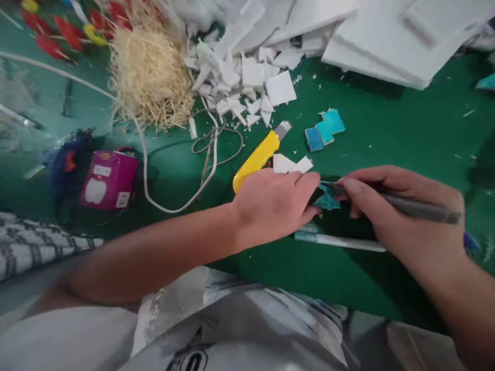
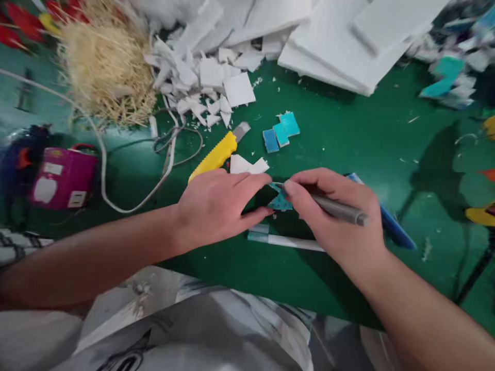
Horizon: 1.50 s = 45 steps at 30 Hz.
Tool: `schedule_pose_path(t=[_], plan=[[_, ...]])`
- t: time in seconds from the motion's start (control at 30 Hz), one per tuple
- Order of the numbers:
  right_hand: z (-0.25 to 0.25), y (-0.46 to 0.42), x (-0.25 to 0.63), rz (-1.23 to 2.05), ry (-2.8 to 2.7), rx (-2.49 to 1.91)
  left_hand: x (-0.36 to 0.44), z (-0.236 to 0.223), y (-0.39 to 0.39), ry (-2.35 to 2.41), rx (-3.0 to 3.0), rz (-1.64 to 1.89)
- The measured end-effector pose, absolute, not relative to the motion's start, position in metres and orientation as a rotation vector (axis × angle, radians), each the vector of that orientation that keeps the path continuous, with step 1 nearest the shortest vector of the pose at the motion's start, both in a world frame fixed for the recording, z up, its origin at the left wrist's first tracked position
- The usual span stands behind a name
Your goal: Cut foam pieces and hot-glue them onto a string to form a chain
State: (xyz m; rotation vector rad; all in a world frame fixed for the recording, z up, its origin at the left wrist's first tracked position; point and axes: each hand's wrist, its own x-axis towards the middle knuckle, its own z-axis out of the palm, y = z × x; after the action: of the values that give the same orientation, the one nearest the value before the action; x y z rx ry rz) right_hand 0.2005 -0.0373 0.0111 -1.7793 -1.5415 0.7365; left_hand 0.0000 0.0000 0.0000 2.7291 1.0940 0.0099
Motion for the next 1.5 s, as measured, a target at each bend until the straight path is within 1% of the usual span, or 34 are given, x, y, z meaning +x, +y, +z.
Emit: schedule_pose_path(t=[0.2, 0.37, 0.53, 0.97, 1.17, 1.5], plan=[[-0.003, -0.039, 0.202, 0.638, -1.569, -1.704, 0.006, -0.001, 0.002, 1.102, 2.708, -0.036], [0.002, -0.042, 0.203, 0.726, -1.498, -1.791, 0.005, -0.003, 0.001, 1.101, 2.716, 0.013], [0.002, -0.042, 0.202, 0.728, -1.507, -1.803, 0.005, -0.005, 0.000, 1.099, 2.732, 0.057], [-0.001, -0.039, 0.204, 0.651, -1.604, -1.674, 0.008, 0.005, 0.004, 1.184, 2.704, -0.112], [0.003, -0.037, 0.201, 0.712, -1.571, -1.755, 0.008, 0.004, 0.003, 1.152, 2.679, -0.101], [0.002, -0.037, 0.201, 0.713, -1.587, -1.787, 0.010, 0.007, 0.003, 1.137, 2.645, -0.130]])
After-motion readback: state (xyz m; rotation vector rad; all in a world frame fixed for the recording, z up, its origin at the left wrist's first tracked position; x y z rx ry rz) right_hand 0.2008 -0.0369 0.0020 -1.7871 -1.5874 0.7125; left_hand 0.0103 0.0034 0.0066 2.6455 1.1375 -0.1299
